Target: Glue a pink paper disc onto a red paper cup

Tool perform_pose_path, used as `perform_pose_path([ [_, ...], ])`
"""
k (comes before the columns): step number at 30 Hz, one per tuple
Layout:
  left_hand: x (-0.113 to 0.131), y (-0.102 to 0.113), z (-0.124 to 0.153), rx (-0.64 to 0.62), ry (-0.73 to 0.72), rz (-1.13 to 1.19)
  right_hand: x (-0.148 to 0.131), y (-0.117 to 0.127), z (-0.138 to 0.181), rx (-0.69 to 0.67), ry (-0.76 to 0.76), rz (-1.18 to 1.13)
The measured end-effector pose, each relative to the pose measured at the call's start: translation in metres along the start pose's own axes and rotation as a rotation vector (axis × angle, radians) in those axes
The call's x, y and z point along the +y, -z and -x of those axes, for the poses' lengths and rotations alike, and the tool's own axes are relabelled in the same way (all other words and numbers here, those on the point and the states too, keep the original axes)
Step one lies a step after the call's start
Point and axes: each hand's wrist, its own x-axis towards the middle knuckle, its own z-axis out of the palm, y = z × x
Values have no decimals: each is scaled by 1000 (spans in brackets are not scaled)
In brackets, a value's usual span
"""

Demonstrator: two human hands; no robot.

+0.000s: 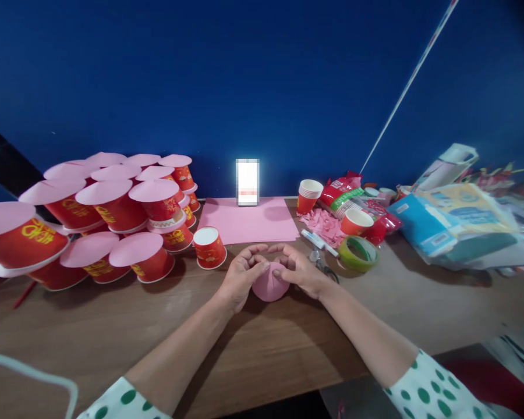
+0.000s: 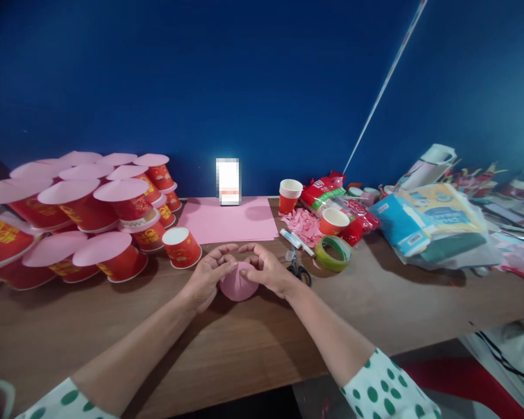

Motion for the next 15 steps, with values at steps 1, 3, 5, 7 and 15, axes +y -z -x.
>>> perform_pose_path([
  [1, 0, 0, 0, -2, 14, 2, 0, 0, 0, -5, 4, -5],
  [3, 0, 0, 0, -3, 39, -1, 1, 0, 0, -18, 7, -16],
  [5, 0, 0, 0, -3, 49, -9, 0, 0, 0, -32, 0, -22],
  [7, -1, 0, 0, -4, 31, -21, 0, 0, 0, -43, -20, -21],
  [15, 2, -2, 0, 46, 33, -8, 2, 3, -1, -27, -15, -96],
])
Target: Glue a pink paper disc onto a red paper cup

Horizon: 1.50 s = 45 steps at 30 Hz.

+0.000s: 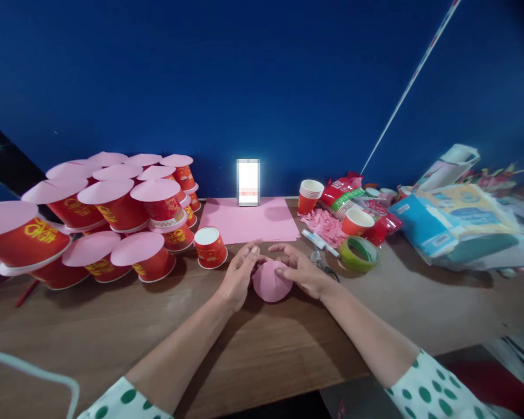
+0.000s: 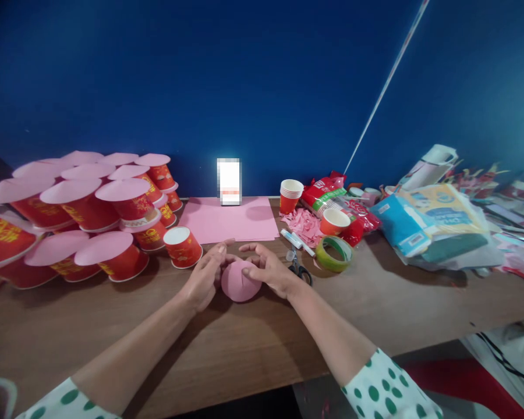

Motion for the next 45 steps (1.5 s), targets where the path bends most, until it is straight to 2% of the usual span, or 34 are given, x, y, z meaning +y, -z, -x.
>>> perform_pose_path([
  [4, -2, 2, -3, 69, 14, 20, 2, 4, -1, 23, 7, -43],
  [11, -4, 3, -3, -11, -61, -7, 0, 0, 0, 33, -22, -30],
  [15, -2, 1, -2, 12, -95, -49, -1, 0, -1, 23, -15, -38],
  [23, -4, 4, -3, -38, -43, -23, 2, 2, -1, -1, -20, -42],
  [30, -1, 4, -3, 32, -27, 18, -2, -1, 1, 10, -27, -1],
  [35, -2, 5, -5, -37, 18, -32, -2, -1, 1, 16, -54, -13],
  [40, -2, 5, -4, -40, 35, -1, -2, 0, 2, 19, -44, 5],
  [45, 0, 5, -2, -96, 55, -2, -2, 0, 1, 31, -26, 22],
])
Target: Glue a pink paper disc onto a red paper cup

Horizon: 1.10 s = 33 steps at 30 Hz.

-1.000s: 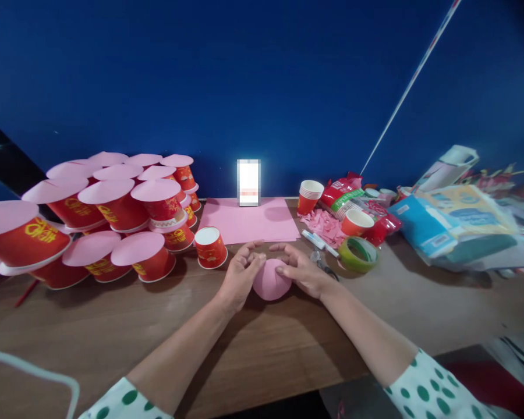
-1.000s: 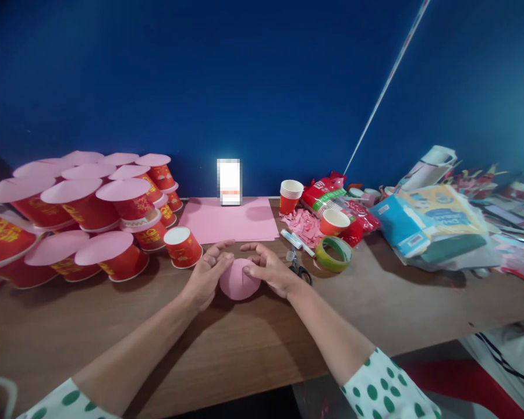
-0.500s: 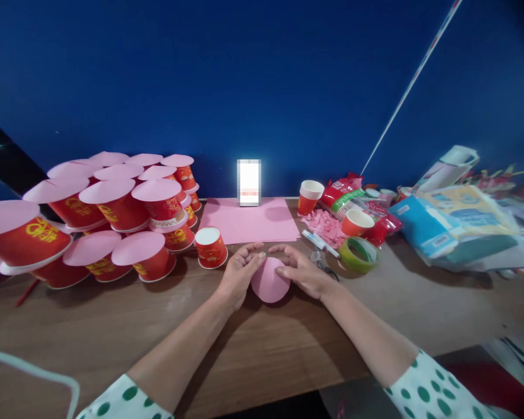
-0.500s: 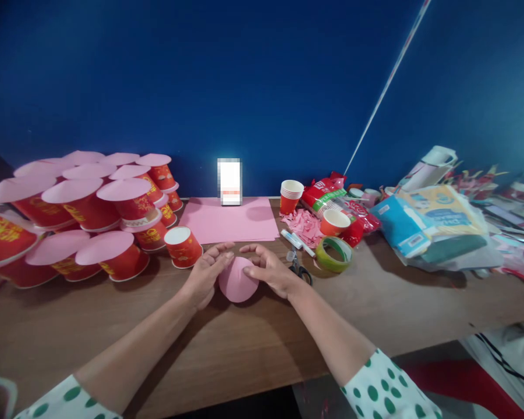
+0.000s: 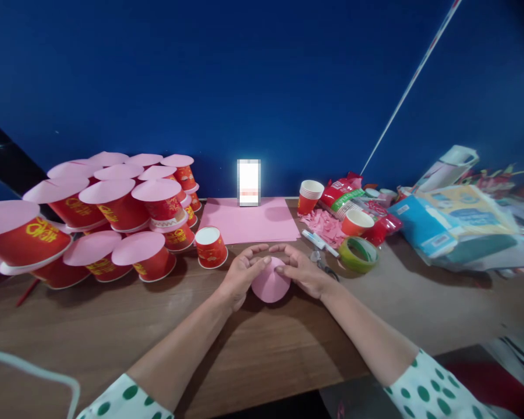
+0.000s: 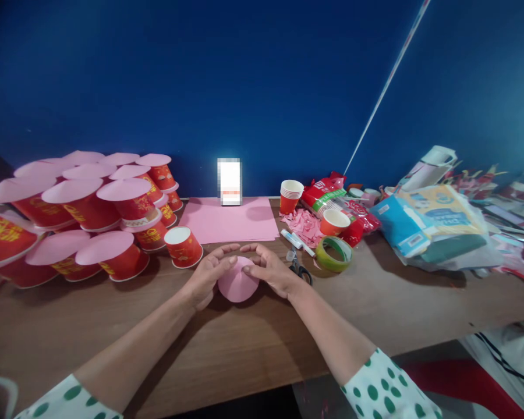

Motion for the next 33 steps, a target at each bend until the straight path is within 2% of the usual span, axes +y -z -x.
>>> perform_pose_path([
  [16, -1, 1, -1, 1, -10, 0, 3, 2, -1, 33, 11, -45],
  [21, 0, -2, -2, 72, -21, 45, 4, 1, -2, 60, 25, -63],
  [26, -2, -3, -2, 99, -33, -5, 5, 1, -5, 129, 30, -72],
  [29, -1, -3, -2, 100, -22, 2, 5, 1, -6, 121, 33, -52],
  [31, 0, -4, -2, 115, -20, 24, 5, 1, -7, 158, 54, -30],
  [33, 0, -4, -3, 139, -27, 41, 5, 3, -9, 258, 94, 6],
])
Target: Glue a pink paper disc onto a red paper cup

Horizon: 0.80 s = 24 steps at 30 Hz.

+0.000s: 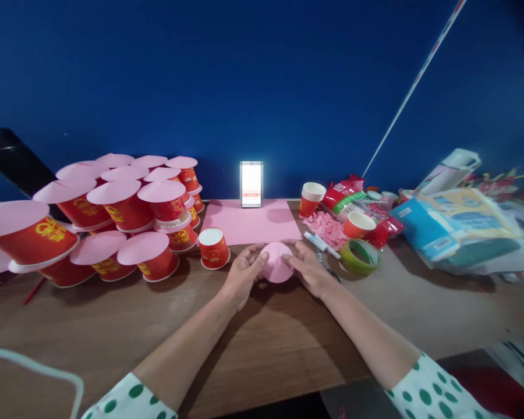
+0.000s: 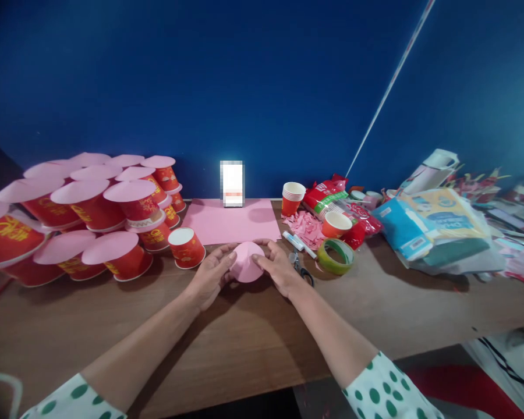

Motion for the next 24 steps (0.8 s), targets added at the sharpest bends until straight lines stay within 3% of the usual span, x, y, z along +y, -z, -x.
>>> perform_pose_path([
  [4, -4, 0, -3, 73, -19, -5, 3, 6, -6, 233, 106, 138],
  [7, -10, -1, -5, 154, -39, -32, 6, 12, -11, 335, 152, 228],
  [10, -15, -3, -4, 194, -127, -111, 8, 17, -13, 364, 191, 330],
  [14, -17, -5, 3, 222, -379, -323, 9, 20, -14, 312, 244, 424],
  [18, -14, -6, 14, 70, -599, -600, 8, 17, -15, 287, 343, 581],
  [24, -15, -6, 23, -164, -726, -891, 12, 14, -14, 393, 408, 885],
])
